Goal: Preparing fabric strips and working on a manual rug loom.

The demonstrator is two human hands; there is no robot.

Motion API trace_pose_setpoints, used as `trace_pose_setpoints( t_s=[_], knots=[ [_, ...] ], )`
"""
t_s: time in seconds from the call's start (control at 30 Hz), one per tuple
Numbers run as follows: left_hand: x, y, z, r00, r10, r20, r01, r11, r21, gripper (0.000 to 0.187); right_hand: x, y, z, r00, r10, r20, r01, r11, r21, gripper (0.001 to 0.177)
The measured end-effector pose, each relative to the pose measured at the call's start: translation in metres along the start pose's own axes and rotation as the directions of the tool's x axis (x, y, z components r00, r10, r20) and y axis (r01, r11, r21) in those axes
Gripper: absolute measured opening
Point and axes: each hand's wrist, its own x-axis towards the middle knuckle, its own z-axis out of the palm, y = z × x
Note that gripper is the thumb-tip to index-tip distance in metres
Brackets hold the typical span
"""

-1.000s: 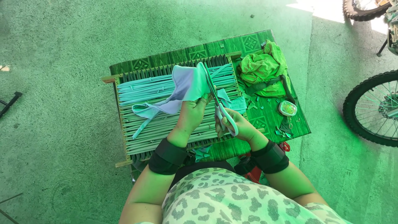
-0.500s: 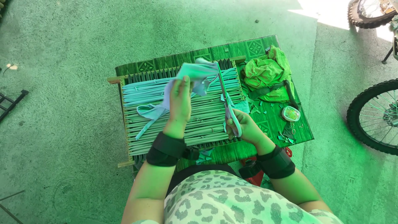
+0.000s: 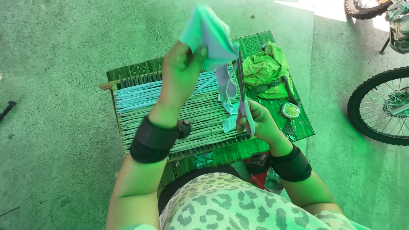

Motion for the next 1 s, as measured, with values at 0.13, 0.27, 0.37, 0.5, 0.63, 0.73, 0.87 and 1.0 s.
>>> trace_pose_setpoints(
  t_s=[0.13,0.27,0.37,0.5,0.63,0.73,0.87,1.0],
  knots=[
    [-0.065,-0.09,0.007,0.933,-0.36,0.021,0.357,0.916,-0.183,0.051,-0.034,0.058,-0.027,0.986,0.15,-0.074,-0.152,0.988,-0.024,0.018],
    [-0.152,-0.214,-0.001,0.616,-0.771,0.162,0.788,0.599,-0.143,0.066,-0.08,0.121,-0.04,0.887,0.442,-0.137,-0.451,0.892,-0.039,0.018],
    [-0.188,-0.277,-0.011,0.515,-0.838,0.181,0.85,0.526,0.017,0.069,-0.101,0.151,-0.047,0.786,0.603,-0.135,-0.608,0.794,0.0,0.019],
    [-0.219,-0.317,-0.025,0.436,-0.872,0.222,0.896,0.445,-0.012,0.059,-0.12,0.161,-0.044,0.731,0.654,-0.195,-0.667,0.745,-0.003,0.017],
    [-0.176,-0.302,-0.034,0.476,-0.872,0.114,0.866,0.442,-0.235,0.036,-0.099,0.138,-0.052,0.742,0.637,-0.211,-0.647,0.762,0.024,0.017],
    [-0.132,-0.266,-0.038,0.442,-0.891,0.105,0.826,0.359,-0.434,0.017,-0.078,0.126,-0.056,0.79,0.586,-0.182,-0.591,0.806,0.028,0.019],
    [-0.106,-0.25,-0.043,0.569,-0.821,0.044,0.648,0.415,-0.639,0.023,-0.046,0.115,-0.061,0.809,0.55,-0.207,-0.576,0.812,-0.096,0.021],
    [-0.056,-0.194,-0.049,0.764,-0.646,0.004,0.457,0.536,-0.71,0.025,-0.014,0.092,-0.062,0.853,0.488,-0.182,-0.521,0.812,-0.264,0.022]
  ],
)
